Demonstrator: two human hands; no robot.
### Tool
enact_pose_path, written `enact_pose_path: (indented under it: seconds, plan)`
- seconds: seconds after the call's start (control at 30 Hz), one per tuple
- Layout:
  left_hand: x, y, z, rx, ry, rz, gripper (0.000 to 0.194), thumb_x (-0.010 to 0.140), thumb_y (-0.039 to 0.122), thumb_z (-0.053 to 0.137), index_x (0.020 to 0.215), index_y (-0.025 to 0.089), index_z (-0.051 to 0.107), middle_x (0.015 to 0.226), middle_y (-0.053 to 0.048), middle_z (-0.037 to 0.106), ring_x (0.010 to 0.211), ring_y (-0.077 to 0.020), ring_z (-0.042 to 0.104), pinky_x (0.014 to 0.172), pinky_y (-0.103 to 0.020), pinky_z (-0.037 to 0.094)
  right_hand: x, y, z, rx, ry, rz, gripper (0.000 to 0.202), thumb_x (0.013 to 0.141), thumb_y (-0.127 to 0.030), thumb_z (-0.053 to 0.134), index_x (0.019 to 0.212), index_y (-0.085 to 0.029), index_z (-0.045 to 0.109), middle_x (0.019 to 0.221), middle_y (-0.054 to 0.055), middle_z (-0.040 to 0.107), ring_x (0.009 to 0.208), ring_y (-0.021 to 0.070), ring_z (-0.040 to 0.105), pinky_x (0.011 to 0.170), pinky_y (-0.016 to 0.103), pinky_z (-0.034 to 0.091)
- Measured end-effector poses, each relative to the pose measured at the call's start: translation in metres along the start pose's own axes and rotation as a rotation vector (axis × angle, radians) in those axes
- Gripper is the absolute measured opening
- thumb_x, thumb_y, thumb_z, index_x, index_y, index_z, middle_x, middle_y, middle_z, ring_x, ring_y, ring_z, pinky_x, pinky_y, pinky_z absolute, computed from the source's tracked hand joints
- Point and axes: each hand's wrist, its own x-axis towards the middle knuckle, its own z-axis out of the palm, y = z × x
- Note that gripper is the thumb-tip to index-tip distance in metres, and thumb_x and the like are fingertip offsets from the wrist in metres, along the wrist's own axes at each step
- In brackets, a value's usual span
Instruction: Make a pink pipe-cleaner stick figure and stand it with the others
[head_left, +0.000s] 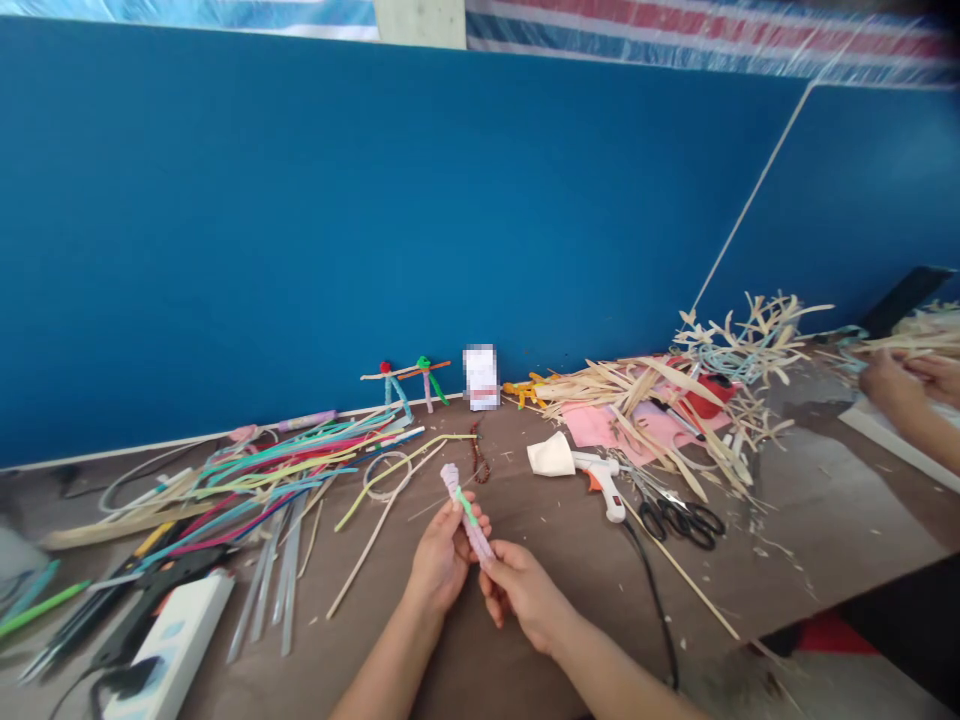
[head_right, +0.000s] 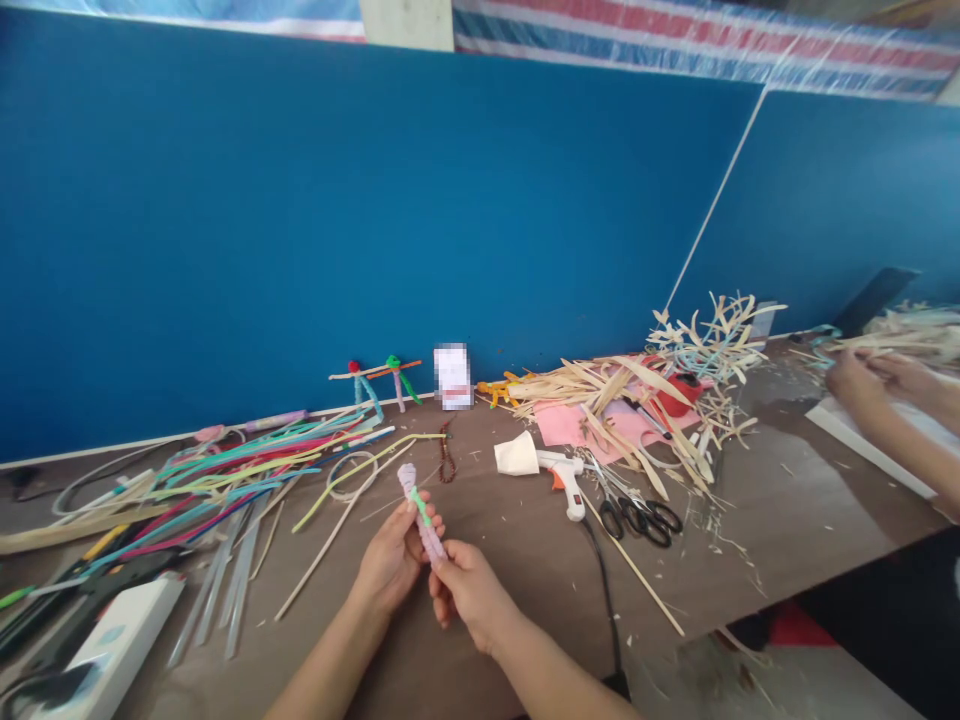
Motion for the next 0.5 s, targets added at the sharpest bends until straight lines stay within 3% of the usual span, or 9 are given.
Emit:
enact_pose_path:
  seconds: [0.13,0.27,0.37,0.5]
  plan:
    - [-0.002,-0.001,0.000,0.008,-0.024,0.058,0.016,0.072,0.026,0.055,0.084,0.016,0.052,0.062,0.002,0.054,0.055,-0.0101,0.054,0.058,-0.024,0.042,0.003,0.000,-0.011,-0.250,-0.025,0.000,0.021,0.076,-0.037,0.041,0.081,-0.016,0.045,0.059,-0.003,0.050,0.034,0.0052,0.042,0.033,0.017,0.029]
    - [-0.006,0.003,0.001,0.066,-0.043,0.100,0.016,0.073,0.030,0.053,0.080,0.016,0.051,0.060,0.002,0.051,0.054,-0.0095,0.050,0.056,-0.023,0.040,0.004,-0.014,-0.025,-0.571,0.241,-0.320,0.020,0.071,-0.024,0.048,0.089,-0.017,0.054,0.076,0.002,0.056,0.053,0.0080,0.049,0.051,0.021,0.039]
    - [-0.008,0.004,0.003,0.110,-0.024,0.101,0.016,0.073,0.031,0.052,0.079,0.017,0.050,0.056,0.004,0.047,0.047,-0.0067,0.043,0.049,-0.020,0.036,0.004,-0.029,-0.024,-0.548,0.307,-0.433,0.015,0.072,-0.023,0.048,0.080,-0.016,0.058,0.070,0.002,0.057,0.058,0.0106,0.049,0.057,0.023,0.039]
    - [-0.013,0.001,0.006,0.087,-0.047,0.064,0.016,0.073,0.032,0.051,0.076,0.017,0.048,0.050,0.006,0.039,0.039,-0.0041,0.033,0.040,-0.017,0.025,0.012,-0.040,-0.014,-0.286,0.310,-0.404,0.014,0.071,-0.026,0.050,0.077,-0.016,0.057,0.063,-0.001,0.052,0.052,0.0089,0.044,0.048,0.020,0.036]
